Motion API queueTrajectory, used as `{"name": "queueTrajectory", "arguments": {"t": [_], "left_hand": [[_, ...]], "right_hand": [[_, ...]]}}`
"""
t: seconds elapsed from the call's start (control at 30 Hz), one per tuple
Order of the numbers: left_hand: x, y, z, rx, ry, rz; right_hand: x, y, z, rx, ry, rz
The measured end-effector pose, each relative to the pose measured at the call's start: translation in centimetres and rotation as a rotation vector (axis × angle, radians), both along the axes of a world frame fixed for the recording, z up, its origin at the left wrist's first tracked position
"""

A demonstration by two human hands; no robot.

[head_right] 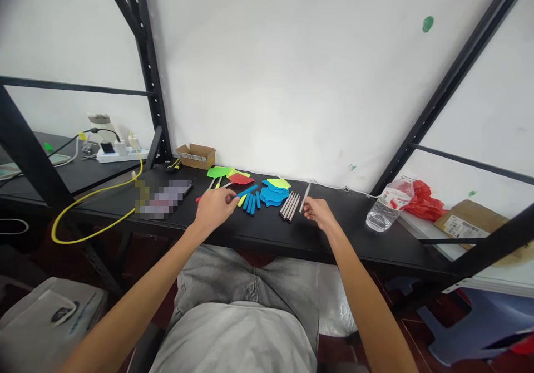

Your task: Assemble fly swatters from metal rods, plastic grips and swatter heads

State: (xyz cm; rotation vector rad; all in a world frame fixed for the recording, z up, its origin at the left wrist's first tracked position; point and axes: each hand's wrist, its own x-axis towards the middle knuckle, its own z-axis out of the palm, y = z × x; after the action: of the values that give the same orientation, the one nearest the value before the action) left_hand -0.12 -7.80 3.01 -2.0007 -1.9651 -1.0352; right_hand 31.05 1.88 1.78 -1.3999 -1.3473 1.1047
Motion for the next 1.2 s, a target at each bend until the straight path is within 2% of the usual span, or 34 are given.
{"name": "queueTrajectory", "arguments": {"t": [0.1, 0.2, 0.33, 0.67, 0.9, 1.03, 1.2], "left_hand": [[1.6, -0.5, 0.1, 0.001, -0.1, -0.184], [3.1, -0.9, -0.1, 0.005, -0.131, -0.29], [4.0, -1.5, -0.1, 0.019, -0.147, -0.341], [4.0, -1.3, -0.3, 0.02, -0.221, -0.359], [4.2, -1.4, -0.4, -0.059, -0.285, -0.385], [4.7, -1.5, -0.7, -0.072, -0.279, -0.421], [4.9, -1.3, -1.1, -0.082, -0.285, -0.498]], "right_hand": [[-0.8, -1.2, 1.1, 0.127, 0.326, 0.008], [-2.3, -2.5, 2.5, 0.197, 0.4, 0.056], [-3.8, -3.5, 3.2, 0.213, 0.384, 0.122], [-4.6, -4.4, 2.8, 0.201, 0.374, 0.093], [-5.2, -4.7, 2.2, 0.202, 0.286, 0.095], [-6.3, -5.5, 1.8, 0.228, 0.256, 0.184], [-8.0, -6.5, 2.0, 0.27, 0.135, 0.376]]}}
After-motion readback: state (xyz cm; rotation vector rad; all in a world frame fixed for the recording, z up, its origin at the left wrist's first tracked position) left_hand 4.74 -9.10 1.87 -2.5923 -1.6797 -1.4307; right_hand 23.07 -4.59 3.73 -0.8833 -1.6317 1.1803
